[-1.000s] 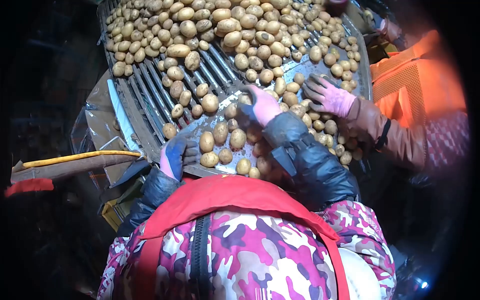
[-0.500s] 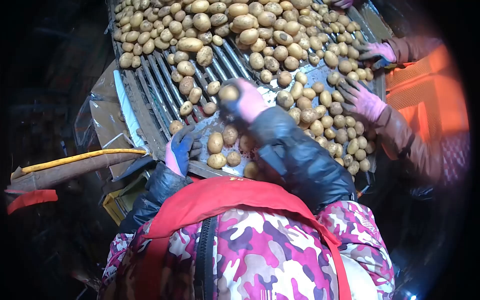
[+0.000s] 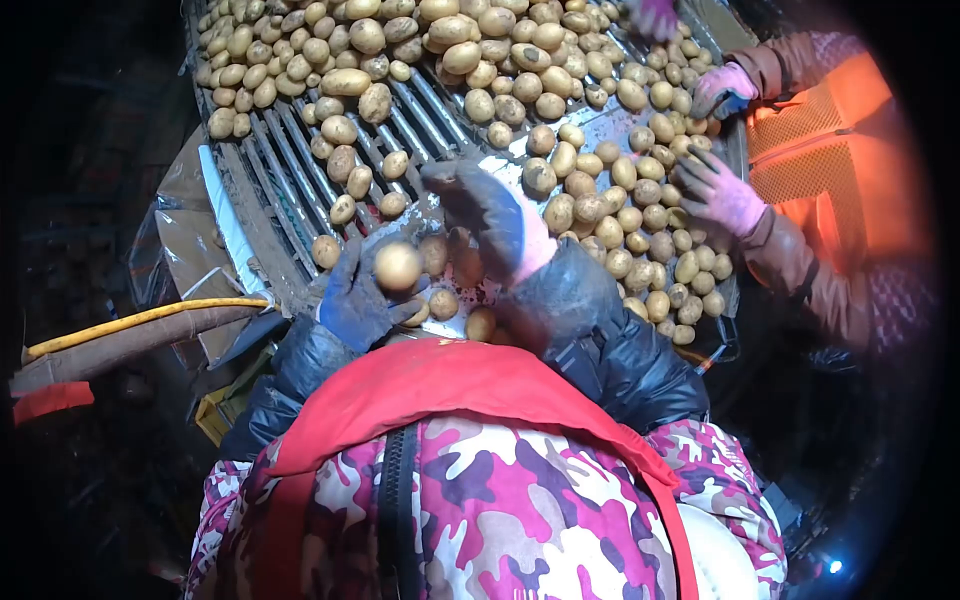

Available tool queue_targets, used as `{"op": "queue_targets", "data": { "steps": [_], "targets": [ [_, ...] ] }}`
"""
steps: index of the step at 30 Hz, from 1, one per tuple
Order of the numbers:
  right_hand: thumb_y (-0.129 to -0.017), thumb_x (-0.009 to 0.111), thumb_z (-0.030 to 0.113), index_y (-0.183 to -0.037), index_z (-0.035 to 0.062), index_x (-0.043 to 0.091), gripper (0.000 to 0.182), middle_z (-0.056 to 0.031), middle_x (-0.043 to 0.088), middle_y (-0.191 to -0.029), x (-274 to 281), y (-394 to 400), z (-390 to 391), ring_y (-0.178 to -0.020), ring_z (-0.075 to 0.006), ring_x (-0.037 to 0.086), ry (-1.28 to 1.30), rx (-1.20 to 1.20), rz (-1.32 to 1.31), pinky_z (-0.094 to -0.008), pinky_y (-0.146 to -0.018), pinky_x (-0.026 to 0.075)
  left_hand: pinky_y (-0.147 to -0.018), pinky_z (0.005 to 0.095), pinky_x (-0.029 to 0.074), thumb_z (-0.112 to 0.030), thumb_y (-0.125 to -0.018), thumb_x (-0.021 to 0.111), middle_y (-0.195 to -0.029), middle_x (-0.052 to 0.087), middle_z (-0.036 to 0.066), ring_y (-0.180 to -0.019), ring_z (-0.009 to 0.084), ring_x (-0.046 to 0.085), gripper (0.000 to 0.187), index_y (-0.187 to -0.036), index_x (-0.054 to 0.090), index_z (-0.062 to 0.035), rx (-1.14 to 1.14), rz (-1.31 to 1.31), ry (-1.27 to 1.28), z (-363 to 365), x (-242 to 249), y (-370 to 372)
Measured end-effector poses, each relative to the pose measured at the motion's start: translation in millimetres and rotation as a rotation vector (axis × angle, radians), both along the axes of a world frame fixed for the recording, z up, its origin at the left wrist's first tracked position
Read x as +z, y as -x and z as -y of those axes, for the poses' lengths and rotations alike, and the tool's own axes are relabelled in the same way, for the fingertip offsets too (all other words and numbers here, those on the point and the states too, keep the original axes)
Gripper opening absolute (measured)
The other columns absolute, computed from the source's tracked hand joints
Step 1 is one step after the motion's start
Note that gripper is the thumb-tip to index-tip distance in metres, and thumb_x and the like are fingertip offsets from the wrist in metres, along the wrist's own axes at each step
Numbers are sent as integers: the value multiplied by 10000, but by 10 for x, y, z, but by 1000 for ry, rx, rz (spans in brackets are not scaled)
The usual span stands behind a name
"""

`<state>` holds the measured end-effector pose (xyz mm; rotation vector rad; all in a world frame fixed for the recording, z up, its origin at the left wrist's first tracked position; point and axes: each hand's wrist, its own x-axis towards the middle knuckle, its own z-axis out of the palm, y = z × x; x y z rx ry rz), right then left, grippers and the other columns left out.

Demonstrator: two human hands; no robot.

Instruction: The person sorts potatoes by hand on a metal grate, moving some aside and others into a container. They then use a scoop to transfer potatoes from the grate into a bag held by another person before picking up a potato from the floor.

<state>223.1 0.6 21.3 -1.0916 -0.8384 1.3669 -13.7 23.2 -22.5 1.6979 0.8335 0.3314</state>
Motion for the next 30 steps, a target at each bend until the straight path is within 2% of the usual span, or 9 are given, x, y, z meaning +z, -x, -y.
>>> {"op": "queue_targets", "data": {
  "steps": [4, 6, 8, 14, 16, 20, 24, 25, 30],
  "targets": [
    [-991, 535, 318, -1183, 82, 632, 320, -155, 709, -907, -198, -148, 8, -881, -301, 691, 119, 257, 1111, -396, -766, 538, -979, 488, 505, -596, -986, 451, -1379, 541, 152, -1235, 323, 563, 682, -1483, 408, -131, 408, 416, 864, 140, 13, 191],
    [-893, 579, 206, -1108, 130, 646, 238, -158, 708, -994, -79, 133, 35, -973, -356, 680, 243, 580, 1616, -461, -822, 528, -974, 497, 506, -590, -987, 451, -1366, 550, 156, -1228, 326, 565, 673, -1464, 433, -115, 583, 535, 1275, 42, 125, 217],
    [-848, 593, 165, -1132, 165, 650, 289, -161, 704, -1004, -197, 261, 62, -986, -350, 677, 246, 513, 1592, -471, -839, 524, -882, 451, 554, -569, -1035, 339, -1313, 548, 108, -1130, 268, 607, 616, -1403, 482, -96, 581, 569, 1231, 35, 325, 168],
    [-876, 606, 192, -1100, 143, 664, 237, -145, 711, -976, -162, 194, 36, -964, -365, 674, 235, 404, 1501, -474, -834, 525, -806, 296, 571, -254, -1016, 488, -1195, 590, 60, -1072, 180, 611, 364, -1347, 551, -115, 557, 485, 852, 314, 409, 466],
    [-919, 651, 296, -1182, 114, 677, 321, -128, 722, -1001, -448, -15, 71, -934, -280, 698, 160, 228, 1094, -377, -823, 538, -700, 296, 588, -316, -1012, 515, -1076, 652, 89, -936, 205, 667, 382, -1302, 580, -75, 550, 304, 451, 510, 445, 645],
    [-900, 647, 252, -1185, -20, 647, 394, -73, 692, -950, -483, -219, 133, -875, -185, 650, 231, 101, 415, -324, -804, 530, -718, 287, 589, -222, -1017, 486, -1120, 659, 125, -965, 225, 669, 299, -1218, 598, -31, 790, 385, 771, 594, 320, 1474],
    [-904, 641, 240, -1179, -22, 639, 380, -61, 658, -933, -210, 28, 330, -794, -158, 609, 379, 63, 102, -304, -716, 511, -873, 363, 580, -311, -968, 547, -1178, 623, 224, -1101, 288, 635, 406, -1242, 503, -15, 955, 583, 416, 251, 389, 2092],
    [-912, 629, 228, -1188, -8, 636, 364, -53, 646, -914, -199, 79, 344, -766, -144, 593, 399, 117, 91, -291, -663, 494, -918, 391, 560, -341, -963, 549, -1237, 596, 258, -1188, 315, 592, 450, -1258, 467, -11, 1175, 1032, 832, 179, 673, 2019],
    [-975, 597, 251, -1275, 10, 596, 384, -61, 665, -969, 254, 723, 275, -850, -136, 619, 390, 487, 121, -272, -669, 509, -906, 457, 549, -443, -1019, 446, -1374, 525, 156, -1207, 343, 574, 574, -1483, 372, -114, 683, 656, 740, 529, 269, 2000]
  ]
}}
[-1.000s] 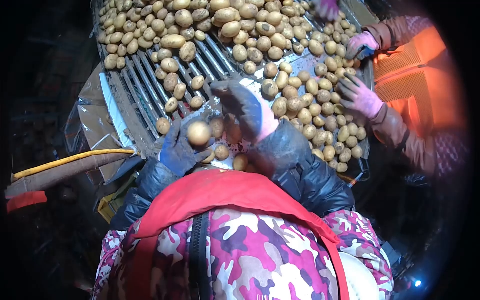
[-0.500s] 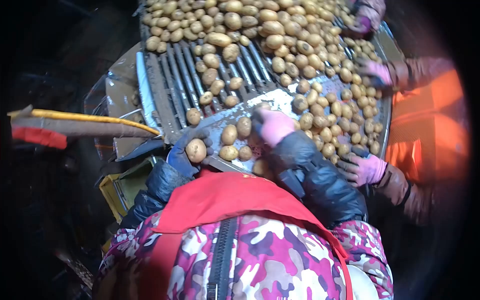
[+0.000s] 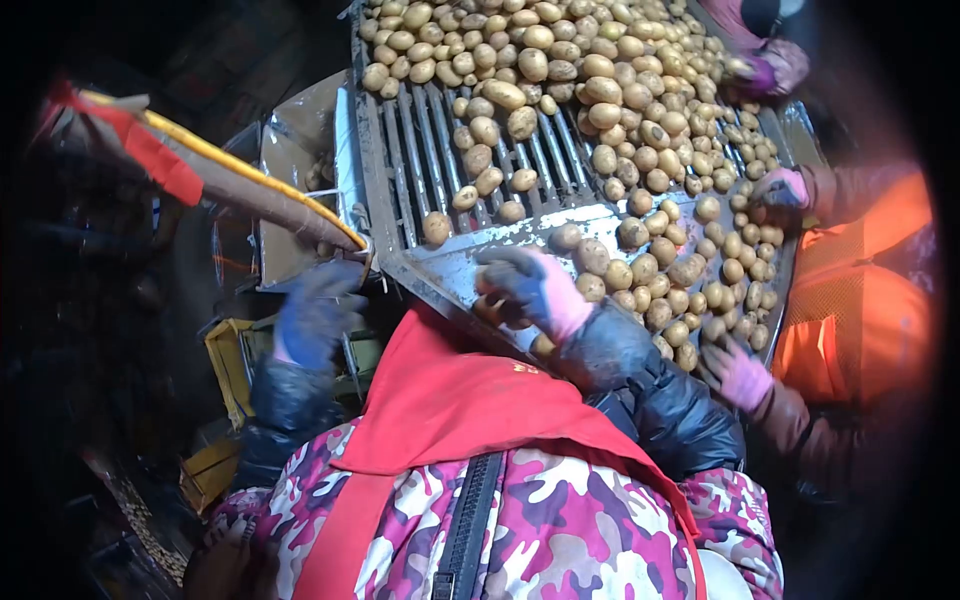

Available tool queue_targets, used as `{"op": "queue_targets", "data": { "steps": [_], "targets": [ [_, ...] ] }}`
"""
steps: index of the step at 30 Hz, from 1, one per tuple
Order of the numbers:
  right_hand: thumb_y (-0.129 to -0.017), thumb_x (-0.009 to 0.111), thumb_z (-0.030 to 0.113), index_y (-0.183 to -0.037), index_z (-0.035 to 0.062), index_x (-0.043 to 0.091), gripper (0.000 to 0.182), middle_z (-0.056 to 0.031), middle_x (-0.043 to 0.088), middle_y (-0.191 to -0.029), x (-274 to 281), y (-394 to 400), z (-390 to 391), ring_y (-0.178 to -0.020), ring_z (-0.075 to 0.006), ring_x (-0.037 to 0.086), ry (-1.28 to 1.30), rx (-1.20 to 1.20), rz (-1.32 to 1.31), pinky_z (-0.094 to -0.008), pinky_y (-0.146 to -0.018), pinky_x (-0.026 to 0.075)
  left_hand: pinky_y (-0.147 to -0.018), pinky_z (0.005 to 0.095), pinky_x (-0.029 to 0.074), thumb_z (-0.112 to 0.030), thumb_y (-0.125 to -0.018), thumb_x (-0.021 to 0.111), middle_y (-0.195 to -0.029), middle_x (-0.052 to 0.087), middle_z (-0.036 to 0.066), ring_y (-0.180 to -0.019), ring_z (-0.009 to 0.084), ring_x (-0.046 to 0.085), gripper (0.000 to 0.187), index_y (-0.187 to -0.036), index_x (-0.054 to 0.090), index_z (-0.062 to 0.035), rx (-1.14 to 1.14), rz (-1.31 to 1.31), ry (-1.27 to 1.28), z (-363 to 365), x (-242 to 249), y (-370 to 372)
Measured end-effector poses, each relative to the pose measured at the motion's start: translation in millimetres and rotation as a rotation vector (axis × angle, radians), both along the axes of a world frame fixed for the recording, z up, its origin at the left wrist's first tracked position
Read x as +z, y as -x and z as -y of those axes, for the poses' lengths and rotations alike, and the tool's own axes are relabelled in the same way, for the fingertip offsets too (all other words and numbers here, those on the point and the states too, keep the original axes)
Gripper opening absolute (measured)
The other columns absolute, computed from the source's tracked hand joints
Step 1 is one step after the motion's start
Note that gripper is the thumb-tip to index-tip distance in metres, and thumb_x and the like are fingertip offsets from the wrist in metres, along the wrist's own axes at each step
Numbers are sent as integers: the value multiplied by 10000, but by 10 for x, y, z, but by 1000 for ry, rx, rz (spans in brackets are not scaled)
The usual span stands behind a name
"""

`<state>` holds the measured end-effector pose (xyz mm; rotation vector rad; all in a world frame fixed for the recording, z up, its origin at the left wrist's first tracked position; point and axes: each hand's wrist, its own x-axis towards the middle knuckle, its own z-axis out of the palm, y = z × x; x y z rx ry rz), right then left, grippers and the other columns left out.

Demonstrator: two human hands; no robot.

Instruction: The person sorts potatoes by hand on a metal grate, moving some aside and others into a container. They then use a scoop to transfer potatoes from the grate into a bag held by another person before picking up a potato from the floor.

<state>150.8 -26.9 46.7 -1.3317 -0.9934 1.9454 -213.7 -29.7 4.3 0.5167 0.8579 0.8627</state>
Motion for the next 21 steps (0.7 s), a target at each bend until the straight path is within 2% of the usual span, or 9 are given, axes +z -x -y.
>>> {"op": "queue_targets", "data": {
  "steps": [2, 5, 8, 10, 12, 14, 16, 18, 21],
  "targets": [
    [-1001, 573, 243, -1330, 18, 558, 399, -77, 669, -999, -182, 392, 26, -799, -119, 620, -354, 174, -96, -255, -608, 497, -851, 425, 560, -402, -1046, 418, -1295, 586, 131, -1119, 314, 618, 529, -1481, 384, -103, -107, 244, 122, 205, -37, -533],
    [-1021, 544, 234, -1349, 39, 551, 382, -69, 671, -965, -189, 591, -13, -691, -93, 595, -513, 224, -154, -239, -519, 459, -734, 302, 529, -335, -1032, 487, -1103, 631, 55, -879, 161, 616, 439, -1389, 495, -79, -100, -77, 2, 442, 222, -807],
    [-1021, 546, 265, -1296, 66, 599, 343, -39, 670, -884, -204, 329, -66, -633, -60, 574, -246, 4, 123, -213, -482, 430, -628, 200, 454, -268, -1005, 539, -992, 616, 7, -741, 55, 544, 355, -1291, 586, -64, -22, -232, 61, 554, 199, -583],
    [-1004, 556, 292, -1264, 82, 615, 338, -70, 671, -869, -275, 151, 32, -687, -146, 632, -365, -17, 317, -298, -564, 500, -645, 210, 468, -220, -990, 562, -1001, 620, 25, -751, 79, 571, 352, -1289, 575, -36, 90, -450, -244, 661, -56, -216],
    [-966, 581, 302, -1229, 105, 634, 333, -127, 674, -920, -509, -88, 203, -841, -295, 667, -858, 277, 690, -416, -733, 536, -797, 300, 525, -313, -951, 633, -1141, 628, 100, -936, 163, 631, 467, -1313, 555, -28, 346, -518, -15, 705, -294, 213],
    [-883, 635, 311, -1266, 144, 610, 419, -156, 553, -1352, -530, -212, 332, -1239, -340, 531, -935, 495, 788, -538, -1041, 393, -867, 335, 523, -315, -913, 693, -1174, 609, 122, -1015, 226, 631, 546, -1336, 538, -7, 97, -1868, -378, 764, -476, 542],
    [-876, 639, 347, -1311, 169, 577, 474, -121, 500, -1427, -591, -476, 372, -1333, -318, 460, -1135, 564, 1030, -623, -1120, 256, -888, 346, 522, -255, -916, 689, -1178, 612, 167, -1025, 238, 625, 483, -1317, 564, -15, 66, -1758, -513, 747, -238, 346],
    [-852, 653, 426, -1360, 232, 546, 555, -102, 451, -1483, -494, -768, 371, -1405, -333, 377, -1012, 560, 1305, -655, -1155, 149, -891, 365, 522, -176, -903, 695, -1167, 622, 198, -1041, 267, 627, 445, -1306, 583, -26, 259, -820, -128, 647, -291, -38],
    [-833, 668, 470, -1394, 261, 527, 615, -119, 371, -1552, -692, -1229, 342, -1445, -343, 313, -704, 317, 1510, -654, -1164, 132, -950, 412, 503, -155, -843, 754, -1170, 631, 238, -1081, 378, 619, 443, -1241, 615, -19, -207, -1156, -970, 232, 141, -858]
  ]
}}
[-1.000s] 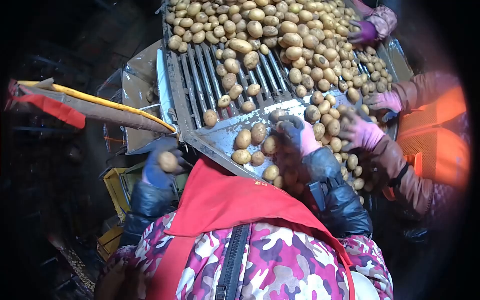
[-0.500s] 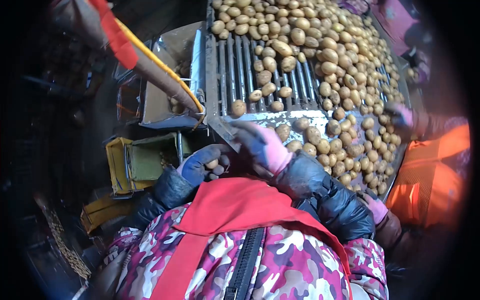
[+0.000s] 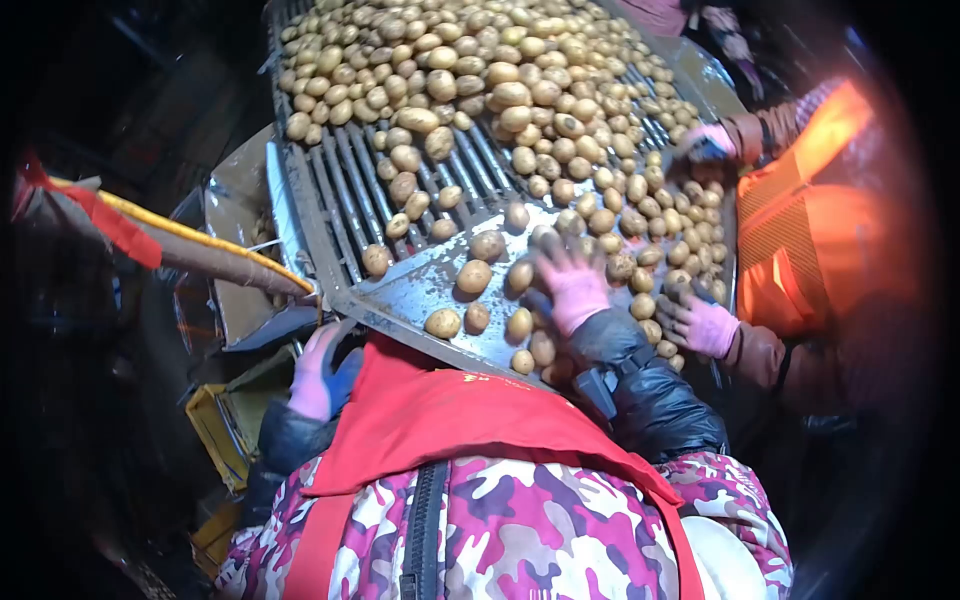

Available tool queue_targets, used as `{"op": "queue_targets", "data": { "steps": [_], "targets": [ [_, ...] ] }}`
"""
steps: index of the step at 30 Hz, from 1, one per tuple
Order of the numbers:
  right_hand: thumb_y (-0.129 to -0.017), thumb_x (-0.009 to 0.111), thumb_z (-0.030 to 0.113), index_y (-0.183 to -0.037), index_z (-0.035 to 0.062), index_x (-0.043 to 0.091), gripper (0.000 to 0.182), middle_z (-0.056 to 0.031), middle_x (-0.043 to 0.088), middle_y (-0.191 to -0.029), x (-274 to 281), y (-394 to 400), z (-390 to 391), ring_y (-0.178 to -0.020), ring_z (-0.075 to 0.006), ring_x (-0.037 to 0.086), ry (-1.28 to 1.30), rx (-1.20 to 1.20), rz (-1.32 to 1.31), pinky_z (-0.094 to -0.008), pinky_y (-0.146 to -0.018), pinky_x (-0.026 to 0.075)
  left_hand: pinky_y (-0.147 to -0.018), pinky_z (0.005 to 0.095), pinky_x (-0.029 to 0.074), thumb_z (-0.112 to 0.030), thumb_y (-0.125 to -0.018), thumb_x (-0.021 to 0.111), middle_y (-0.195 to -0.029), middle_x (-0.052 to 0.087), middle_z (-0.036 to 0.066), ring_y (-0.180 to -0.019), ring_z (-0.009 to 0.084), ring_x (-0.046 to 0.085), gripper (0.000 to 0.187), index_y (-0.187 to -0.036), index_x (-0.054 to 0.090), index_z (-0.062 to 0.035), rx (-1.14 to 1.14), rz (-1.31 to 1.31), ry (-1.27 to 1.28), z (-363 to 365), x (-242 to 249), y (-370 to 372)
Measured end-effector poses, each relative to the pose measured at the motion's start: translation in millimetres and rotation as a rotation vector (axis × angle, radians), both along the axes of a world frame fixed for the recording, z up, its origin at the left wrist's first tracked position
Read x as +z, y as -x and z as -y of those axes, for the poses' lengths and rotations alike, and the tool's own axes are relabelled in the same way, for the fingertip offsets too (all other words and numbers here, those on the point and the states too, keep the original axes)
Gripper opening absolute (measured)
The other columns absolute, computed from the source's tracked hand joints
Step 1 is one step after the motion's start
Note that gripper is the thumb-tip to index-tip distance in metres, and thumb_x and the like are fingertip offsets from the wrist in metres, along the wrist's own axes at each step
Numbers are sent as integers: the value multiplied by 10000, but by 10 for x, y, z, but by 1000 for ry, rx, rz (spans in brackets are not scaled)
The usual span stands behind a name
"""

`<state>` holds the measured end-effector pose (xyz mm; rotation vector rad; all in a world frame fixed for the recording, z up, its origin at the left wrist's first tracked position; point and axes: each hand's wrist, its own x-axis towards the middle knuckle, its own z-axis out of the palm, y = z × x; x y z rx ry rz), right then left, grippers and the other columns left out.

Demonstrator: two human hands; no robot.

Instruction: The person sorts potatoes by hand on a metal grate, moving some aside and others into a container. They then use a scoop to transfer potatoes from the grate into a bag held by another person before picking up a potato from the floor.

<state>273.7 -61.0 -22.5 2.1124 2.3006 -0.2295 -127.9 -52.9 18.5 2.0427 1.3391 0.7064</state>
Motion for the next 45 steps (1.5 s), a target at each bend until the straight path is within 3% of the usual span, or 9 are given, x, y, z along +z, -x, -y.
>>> {"op": "queue_targets", "data": {
  "steps": [5, 9, 16, 22, 29, 35, 39, 44, 45],
  "targets": [
    [-861, 650, 483, -1465, 225, 447, 687, -176, 329, -1565, -252, -507, 478, -1442, -384, 300, 21, -361, -84, -621, -1164, 201, -1065, 532, 395, -397, -826, 736, -1342, 497, 342, -1245, 508, 468, 705, -1398, 492, -65, 46, -434, -136, -792, -407, -533],
    [-868, 676, 406, -1449, 170, 445, 668, -295, 397, -1433, 63, -205, 883, -1321, -458, 415, -57, -395, -472, -576, -1098, 334, -1037, 541, 428, -427, -839, 712, -1408, 447, 310, -1253, 479, 482, 787, -1486, 383, -123, 103, -718, 113, -1031, -343, -925],
    [-884, 628, 487, -1356, 275, 572, 520, -254, 418, -1433, 67, -223, 1062, -1379, -413, 389, -25, 20, -255, -667, -1135, 181, -1072, 483, 419, -391, -871, 722, -1377, 448, 315, -1295, 458, 470, 713, -1449, 435, -87, -404, -187, 346, -532, -296, -1548],
    [-832, 701, 282, -959, 89, 722, 232, -201, 546, -1353, -264, -681, 668, -1280, -407, 464, -316, -356, -283, -509, -1067, 360, -921, 401, 514, -179, -902, 686, -1208, 609, 210, -1058, 330, 639, 460, -1319, 559, -32, -196, -58, 164, -857, -441, -1274],
    [-781, 703, 198, -1251, 218, 618, 478, -123, 501, -1369, 91, -262, 272, -1344, -380, 408, -320, -134, -229, -646, -1105, 270, -938, 440, 502, -189, -880, 694, -1211, 623, 216, -1072, 370, 630, 435, -1279, 595, -46, -264, -45, 78, -710, -669, -1184],
    [-707, 722, 182, -973, 180, 733, 267, -92, 581, -1249, -117, -212, -134, -1303, -366, 448, -334, 29, -40, -621, -1089, 297, -944, 411, 498, -164, -902, 676, -1194, 612, 210, -1095, 379, 611, 393, -1263, 596, -29, -435, -121, -21, -872, -309, -1600],
    [-702, 785, 114, -854, 122, 756, 155, -115, 642, -969, 113, -552, 105, -972, -305, 609, -540, -407, -588, -385, -849, 505, -994, 431, 464, -211, -890, 685, -1236, 591, 211, -1153, 393, 566, 429, -1269, 588, -36, -498, -111, -123, -1077, -338, -1877],
    [-896, 704, 223, -985, 5, 693, 236, -34, 660, -925, 678, -1031, 1340, -843, -114, 590, -215, -898, -1270, -270, -749, 481, -1049, 471, 417, -295, -861, 681, -1271, 582, 197, -1197, 392, 529, 502, -1312, 570, -105, -608, -222, -204, -1298, -681, -2243],
    [-893, 698, 243, -957, 11, 696, 240, -34, 661, -912, 790, -1028, 1617, -825, -109, 582, -212, -854, -1155, -279, -748, 478, -1056, 469, 412, -300, -850, 689, -1268, 589, 197, -1197, 385, 532, 548, -1347, 546, -117, -636, -308, -126, -1309, -633, -2348]
  ]
}}
